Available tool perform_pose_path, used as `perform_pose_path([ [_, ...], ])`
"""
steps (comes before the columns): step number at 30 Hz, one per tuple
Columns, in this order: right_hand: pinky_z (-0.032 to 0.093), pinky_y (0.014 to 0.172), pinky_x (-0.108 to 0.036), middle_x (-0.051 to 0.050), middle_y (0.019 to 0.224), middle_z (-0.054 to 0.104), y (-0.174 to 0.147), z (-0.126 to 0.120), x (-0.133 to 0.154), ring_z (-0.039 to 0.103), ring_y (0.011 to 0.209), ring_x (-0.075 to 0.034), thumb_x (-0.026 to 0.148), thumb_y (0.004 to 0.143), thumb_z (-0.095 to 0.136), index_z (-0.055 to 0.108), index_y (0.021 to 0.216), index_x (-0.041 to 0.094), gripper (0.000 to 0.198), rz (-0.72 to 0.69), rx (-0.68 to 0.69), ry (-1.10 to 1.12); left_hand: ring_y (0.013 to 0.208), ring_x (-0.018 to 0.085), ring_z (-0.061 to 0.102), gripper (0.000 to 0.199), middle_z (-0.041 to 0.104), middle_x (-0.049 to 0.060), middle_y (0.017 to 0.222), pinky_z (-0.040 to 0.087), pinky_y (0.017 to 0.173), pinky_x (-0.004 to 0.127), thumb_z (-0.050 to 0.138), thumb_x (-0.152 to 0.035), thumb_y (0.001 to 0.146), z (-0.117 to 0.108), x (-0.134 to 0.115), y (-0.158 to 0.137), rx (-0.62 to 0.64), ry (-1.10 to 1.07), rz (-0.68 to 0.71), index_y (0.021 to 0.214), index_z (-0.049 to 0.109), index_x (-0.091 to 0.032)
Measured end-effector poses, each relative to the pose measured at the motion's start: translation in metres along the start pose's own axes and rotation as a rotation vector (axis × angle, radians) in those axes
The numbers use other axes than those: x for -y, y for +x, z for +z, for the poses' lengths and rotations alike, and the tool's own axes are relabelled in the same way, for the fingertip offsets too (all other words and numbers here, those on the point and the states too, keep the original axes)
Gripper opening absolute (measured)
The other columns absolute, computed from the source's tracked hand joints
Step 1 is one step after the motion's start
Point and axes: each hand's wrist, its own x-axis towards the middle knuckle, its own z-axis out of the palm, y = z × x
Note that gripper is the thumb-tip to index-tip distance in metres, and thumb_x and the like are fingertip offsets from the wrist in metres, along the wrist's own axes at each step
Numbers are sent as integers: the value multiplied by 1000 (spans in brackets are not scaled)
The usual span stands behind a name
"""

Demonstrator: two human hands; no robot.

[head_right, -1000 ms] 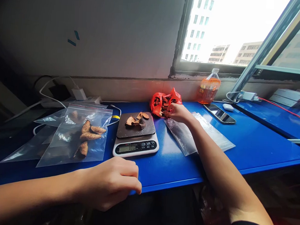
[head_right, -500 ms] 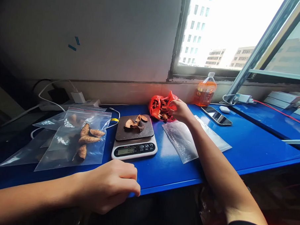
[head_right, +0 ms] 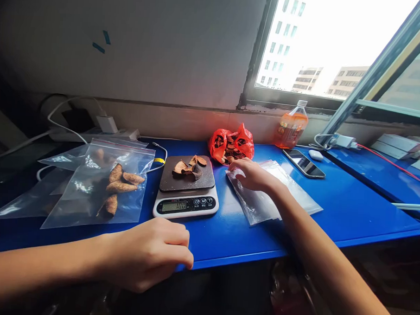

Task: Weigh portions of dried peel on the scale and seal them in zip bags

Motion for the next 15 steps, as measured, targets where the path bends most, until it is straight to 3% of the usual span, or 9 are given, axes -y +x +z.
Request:
perform_pose_path([
  [4,49,89,-39,-8,101,69,9,17,0,60,99,-24,1,75,51,63,101,21,35,-45,-82,-62,63,14,52,21,59,1,73,39,53,28,55,-4,75,1,0,1,5,14,-20,87,65,-18],
  [8,47,84,-36,-9,108,67,13,23,5,59,103,-25,-1,71,49,61,108,21,45,34,-99,-111,65,15,53,19,60,2,74,41,55,27,53,-5,79,1,-1,1,25,17,-50,88,65,-18],
  [15,46,82,-36,-11,107,66,16,25,10,59,100,-25,6,78,50,62,104,19,32,58,-143,-148,61,15,50,22,60,2,73,37,53,27,49,-4,80,-2,-5,-2,-7,71,-55,89,64,-17],
])
